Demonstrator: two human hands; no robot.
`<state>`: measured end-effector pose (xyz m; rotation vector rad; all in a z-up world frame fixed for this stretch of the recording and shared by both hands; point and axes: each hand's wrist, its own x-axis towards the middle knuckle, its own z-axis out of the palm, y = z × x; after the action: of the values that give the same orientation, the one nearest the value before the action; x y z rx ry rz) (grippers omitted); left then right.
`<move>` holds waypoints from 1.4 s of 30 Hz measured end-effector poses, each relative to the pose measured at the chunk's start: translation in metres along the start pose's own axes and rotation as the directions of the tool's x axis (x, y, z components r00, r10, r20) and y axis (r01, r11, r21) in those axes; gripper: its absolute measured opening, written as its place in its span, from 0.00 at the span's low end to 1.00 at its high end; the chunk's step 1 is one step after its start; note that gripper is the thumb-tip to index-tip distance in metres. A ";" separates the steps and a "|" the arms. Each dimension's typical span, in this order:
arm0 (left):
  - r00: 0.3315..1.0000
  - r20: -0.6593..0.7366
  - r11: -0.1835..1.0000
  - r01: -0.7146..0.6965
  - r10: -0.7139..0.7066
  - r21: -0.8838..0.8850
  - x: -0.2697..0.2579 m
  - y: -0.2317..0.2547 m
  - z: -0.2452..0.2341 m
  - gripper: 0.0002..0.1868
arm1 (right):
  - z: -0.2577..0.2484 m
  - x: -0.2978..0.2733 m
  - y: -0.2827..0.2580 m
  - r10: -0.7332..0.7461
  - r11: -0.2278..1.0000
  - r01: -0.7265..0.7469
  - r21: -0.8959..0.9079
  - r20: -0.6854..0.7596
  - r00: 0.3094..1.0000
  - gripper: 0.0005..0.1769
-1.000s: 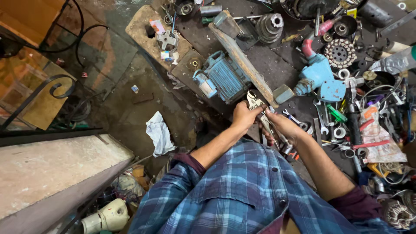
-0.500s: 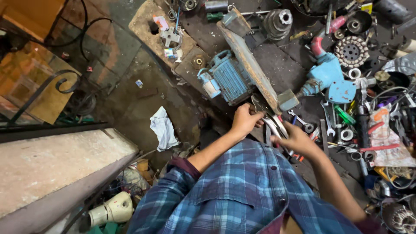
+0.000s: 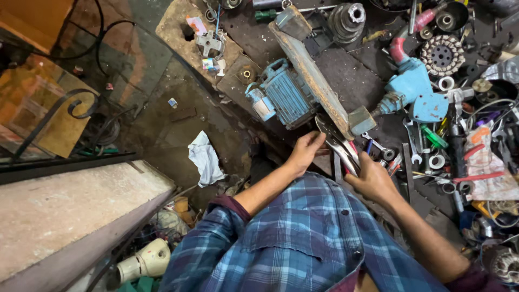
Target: The person uses pliers to adjust a component on a blue electric motor mounted on a wooden board. They repeatedly grip and reposition the tool while working on the same area of the motor.
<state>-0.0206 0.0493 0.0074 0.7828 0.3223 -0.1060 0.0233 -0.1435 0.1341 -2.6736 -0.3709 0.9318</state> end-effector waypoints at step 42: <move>0.779 0.585 0.617 0.578 -0.224 -0.534 0.029 -0.078 -0.016 0.38 | 0.002 0.013 0.027 0.094 0.896 -0.237 0.376 0.359 0.928 0.25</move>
<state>-0.0137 0.0057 -0.0654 -0.1171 0.0517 -0.5837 0.0359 -0.1642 0.1161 -2.1828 0.0026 1.3523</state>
